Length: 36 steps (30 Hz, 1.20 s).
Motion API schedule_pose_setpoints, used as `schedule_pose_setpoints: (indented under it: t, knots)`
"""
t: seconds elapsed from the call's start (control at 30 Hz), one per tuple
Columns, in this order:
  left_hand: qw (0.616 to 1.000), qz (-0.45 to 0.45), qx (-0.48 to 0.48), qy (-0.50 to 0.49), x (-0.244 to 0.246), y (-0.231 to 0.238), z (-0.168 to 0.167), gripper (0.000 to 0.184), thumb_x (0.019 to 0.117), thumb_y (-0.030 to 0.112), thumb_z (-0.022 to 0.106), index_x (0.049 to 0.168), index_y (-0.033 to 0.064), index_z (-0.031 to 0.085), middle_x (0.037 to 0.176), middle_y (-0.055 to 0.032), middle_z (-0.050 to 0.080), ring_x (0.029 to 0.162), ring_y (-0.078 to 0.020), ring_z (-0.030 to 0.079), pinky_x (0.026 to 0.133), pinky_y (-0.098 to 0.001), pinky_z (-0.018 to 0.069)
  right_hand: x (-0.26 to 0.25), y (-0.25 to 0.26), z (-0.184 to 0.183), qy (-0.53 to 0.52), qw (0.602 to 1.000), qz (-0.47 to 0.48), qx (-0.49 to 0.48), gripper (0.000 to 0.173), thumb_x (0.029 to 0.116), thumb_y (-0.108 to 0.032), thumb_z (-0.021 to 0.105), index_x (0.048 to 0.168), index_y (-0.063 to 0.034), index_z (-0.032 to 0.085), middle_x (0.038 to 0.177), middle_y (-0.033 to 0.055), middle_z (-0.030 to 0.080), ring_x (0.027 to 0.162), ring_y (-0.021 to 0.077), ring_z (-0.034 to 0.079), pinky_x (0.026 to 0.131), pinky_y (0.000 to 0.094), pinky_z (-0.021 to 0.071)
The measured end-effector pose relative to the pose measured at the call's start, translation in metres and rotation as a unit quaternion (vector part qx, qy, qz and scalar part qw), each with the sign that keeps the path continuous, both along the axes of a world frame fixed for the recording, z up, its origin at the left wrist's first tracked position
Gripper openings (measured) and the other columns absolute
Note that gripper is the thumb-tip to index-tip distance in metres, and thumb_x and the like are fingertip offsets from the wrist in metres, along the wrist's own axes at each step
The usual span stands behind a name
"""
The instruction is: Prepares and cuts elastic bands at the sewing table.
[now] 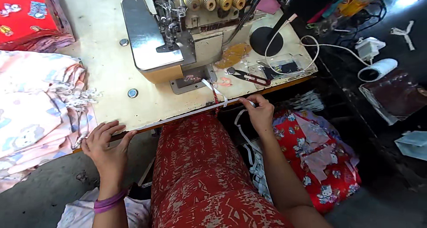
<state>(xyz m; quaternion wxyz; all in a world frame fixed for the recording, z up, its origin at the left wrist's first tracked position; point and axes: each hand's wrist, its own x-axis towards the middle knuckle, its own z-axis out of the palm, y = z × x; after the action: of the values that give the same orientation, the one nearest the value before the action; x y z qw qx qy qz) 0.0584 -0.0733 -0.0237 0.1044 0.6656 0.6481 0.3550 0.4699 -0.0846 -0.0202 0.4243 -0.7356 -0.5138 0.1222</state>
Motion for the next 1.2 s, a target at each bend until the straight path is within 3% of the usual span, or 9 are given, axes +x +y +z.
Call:
schedule_pose_setpoints:
  t: [0.17,0.37,0.53,0.7,0.8,0.93,1.03,1.1,1.2]
  knots:
    - [1.000,-0.010,0.005,0.003,-0.002,-0.001,-0.003,0.050,0.0896,0.043,0.072,0.107,-0.0045,0.072,0.127,-0.0245,0.066,0.134,-0.0488,0.048,0.113,-0.0727,0.0129,0.000,0.000,-0.004,0.011,1.000,0.013,0.019,0.019,0.0932,-0.017,0.074,0.100,0.0007,0.074,0.091,0.0126,0.073,0.087,0.0259,0.067,0.085,0.0476,0.0501]
    - [1.000,-0.010,-0.002,0.003,-0.005,-0.001,-0.003,0.051,0.0892,0.045,0.072,0.106,-0.0033,0.073,0.126,-0.0236,0.067,0.133,-0.0458,0.049,0.113,-0.0689,0.0166,0.003,0.002,-0.004,0.051,0.998,-0.040,-0.007,0.023,0.0880,-0.022,0.081,0.092,-0.0015,0.072,0.078,0.0051,0.067,0.074,0.0163,0.059,0.076,0.0406,0.0467]
    - [1.000,-0.003,-0.004,0.001,-0.004,-0.002,-0.003,0.049,0.0893,0.045,0.072,0.105,-0.0020,0.073,0.125,-0.0223,0.067,0.134,-0.0447,0.049,0.114,-0.0675,0.0161,0.003,0.002,-0.004,0.060,0.998,-0.029,0.008,0.015,0.0915,-0.016,0.076,0.098,-0.0024,0.074,0.084,0.0053,0.071,0.077,0.0118,0.064,0.074,0.0311,0.0523]
    - [1.000,-0.008,-0.006,0.011,-0.004,-0.002,-0.003,0.050,0.0905,0.047,0.070,0.106,-0.0006,0.075,0.128,-0.0248,0.065,0.134,-0.0480,0.047,0.113,-0.0704,0.0145,0.000,0.003,0.000,0.066,0.997,-0.027,-0.001,0.013,0.0924,-0.013,0.074,0.099,-0.0013,0.074,0.086,0.0062,0.071,0.078,0.0114,0.063,0.076,0.0330,0.0493]
    - [1.000,-0.026,0.011,0.006,-0.001,-0.003,0.000,0.035,0.0917,0.035,0.072,0.100,0.0016,0.079,0.128,-0.0291,0.063,0.136,-0.0541,0.041,0.112,-0.0735,0.0105,-0.006,0.004,0.002,0.048,0.998,-0.033,0.004,0.012,0.0927,-0.013,0.073,0.097,-0.0012,0.073,0.089,0.0071,0.070,0.076,0.0075,0.063,0.072,0.0250,0.0512]
    - [0.997,-0.075,0.019,0.014,0.009,-0.010,0.016,0.029,0.0964,0.025,0.066,0.096,-0.0028,0.075,0.116,-0.0286,0.066,0.118,-0.0515,0.054,0.100,-0.0697,0.0323,-0.016,0.001,0.031,0.129,0.992,-0.007,-0.004,0.013,0.0928,-0.006,0.072,0.103,0.0020,0.069,0.086,0.0063,0.072,0.063,0.0036,0.067,0.061,0.0201,0.0578]
    - [0.988,-0.116,-0.103,-0.015,0.015,-0.019,0.044,0.027,0.1013,0.020,0.057,0.106,-0.0045,0.066,0.091,-0.0150,0.071,0.084,-0.0263,0.069,0.078,-0.0490,0.0549,-0.015,0.004,0.060,0.180,0.981,0.050,-0.042,0.015,0.0908,-0.002,0.073,0.105,0.0037,0.070,0.084,0.0061,0.073,0.057,0.0030,0.064,0.055,0.0195,0.0556]
    - [0.960,-0.147,-0.190,-0.141,0.017,-0.020,0.057,0.024,0.1005,0.015,0.059,0.117,-0.0022,0.062,0.083,-0.0016,0.069,0.073,-0.0051,0.066,0.071,-0.0250,0.0568,-0.018,0.010,0.078,0.194,0.969,0.125,-0.083,0.015,0.0911,0.001,0.072,0.105,0.0046,0.071,0.081,0.0042,0.071,0.055,0.0010,0.060,0.054,0.0175,0.0533]
    - [0.881,-0.233,-0.208,-0.357,0.027,-0.019,0.071,0.020,0.0970,0.006,0.057,0.113,0.0025,0.070,0.087,0.0036,0.077,0.081,-0.0056,0.074,0.081,-0.0250,0.0610,-0.035,0.017,0.100,0.235,0.926,0.267,-0.124,0.012,0.0893,0.005,0.070,0.100,0.0015,0.072,0.074,-0.0028,0.071,0.054,-0.0012,0.060,0.054,0.0154,0.0528]
